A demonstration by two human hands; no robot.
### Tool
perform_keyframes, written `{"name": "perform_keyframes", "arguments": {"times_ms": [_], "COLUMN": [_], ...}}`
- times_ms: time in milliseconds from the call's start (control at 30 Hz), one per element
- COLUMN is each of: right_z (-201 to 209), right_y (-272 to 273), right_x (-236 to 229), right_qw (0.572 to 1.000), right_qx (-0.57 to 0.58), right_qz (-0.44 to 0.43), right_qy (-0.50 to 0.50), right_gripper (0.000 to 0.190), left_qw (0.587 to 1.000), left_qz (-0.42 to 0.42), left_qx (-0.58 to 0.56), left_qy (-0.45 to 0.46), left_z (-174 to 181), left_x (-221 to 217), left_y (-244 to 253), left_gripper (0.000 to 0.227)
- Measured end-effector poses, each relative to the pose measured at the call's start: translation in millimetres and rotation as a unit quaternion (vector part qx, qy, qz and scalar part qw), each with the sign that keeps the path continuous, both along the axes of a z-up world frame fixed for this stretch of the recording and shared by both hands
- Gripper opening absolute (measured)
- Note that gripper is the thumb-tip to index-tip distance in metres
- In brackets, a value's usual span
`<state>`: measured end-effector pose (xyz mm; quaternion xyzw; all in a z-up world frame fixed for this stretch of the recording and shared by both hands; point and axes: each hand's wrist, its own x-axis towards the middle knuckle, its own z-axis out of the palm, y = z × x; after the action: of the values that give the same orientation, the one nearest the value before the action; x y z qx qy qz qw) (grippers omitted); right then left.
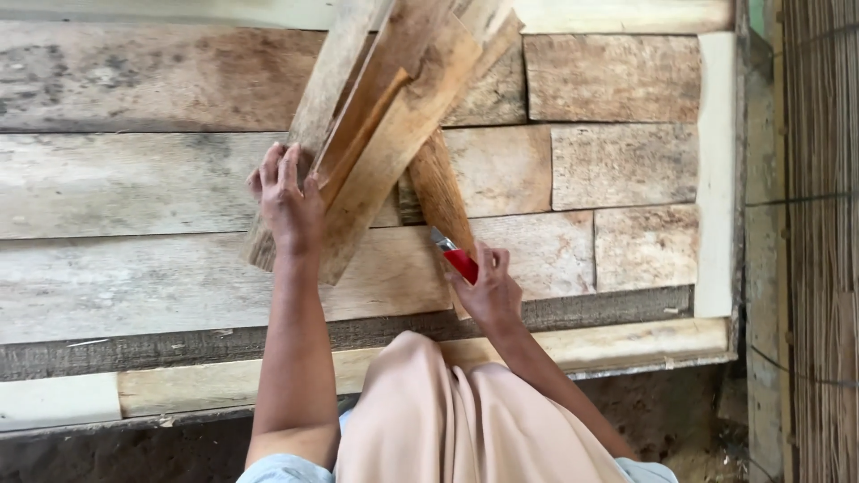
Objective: The person cuts bark into smaller strips and shapes using a utility knife.
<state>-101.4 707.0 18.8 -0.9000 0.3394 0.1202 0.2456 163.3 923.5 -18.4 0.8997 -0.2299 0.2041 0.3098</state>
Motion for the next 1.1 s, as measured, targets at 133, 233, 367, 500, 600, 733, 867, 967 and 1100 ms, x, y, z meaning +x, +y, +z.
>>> {"name": "perform_keyframes", "arguments": {"times_ms": [133, 233, 367, 500, 600, 733, 867, 967, 1100], "right_z": [0, -5, -16, -16, -9, -18, 2, 41, 55], "right_y": [-3, -3, -1, 2, 2, -10, -21, -36, -79], "right_x": [10, 16, 22, 31, 39, 42, 48, 54, 43], "right_qw": [0.999, 0.998, 0.997, 0.995, 0.994, 0.992, 0.914, 0.834, 0.763], "right_qx": [-0.015, -0.028, -0.029, -0.037, -0.039, -0.019, 0.254, 0.314, 0.393], "right_qz": [-0.012, -0.005, -0.003, -0.003, -0.017, -0.043, -0.221, -0.276, -0.231], "right_qy": [-0.025, -0.048, -0.07, -0.088, -0.103, -0.121, -0.228, -0.36, -0.459], "right_gripper": [0.07, 0.065, 0.065, 0.061, 0.055, 0.046, 0.034, 0.023, 0.03], "left_qw": [0.998, 1.0, 0.99, 0.945, 0.947, 0.924, 0.853, 0.798, 0.699], "left_qz": [0.048, 0.012, -0.001, 0.002, 0.048, 0.038, -0.069, -0.115, -0.146], "left_qx": [0.027, 0.004, -0.002, -0.127, -0.165, -0.27, -0.404, -0.45, -0.472], "left_qy": [-0.043, 0.007, 0.144, 0.302, 0.272, 0.268, 0.324, 0.382, 0.517], "left_z": [-8, -20, -14, 35, 68, 103, 126, 126, 139], "left_x": [3, -6, -5, -5, 4, 12, 0, -30, -88], "left_y": [-13, -26, -34, -42, -43, -37, -52, -76, -93], "left_gripper": [0.041, 0.008, 0.02, 0.005, 0.009, 0.009, 0.009, 0.011, 0.018]}}
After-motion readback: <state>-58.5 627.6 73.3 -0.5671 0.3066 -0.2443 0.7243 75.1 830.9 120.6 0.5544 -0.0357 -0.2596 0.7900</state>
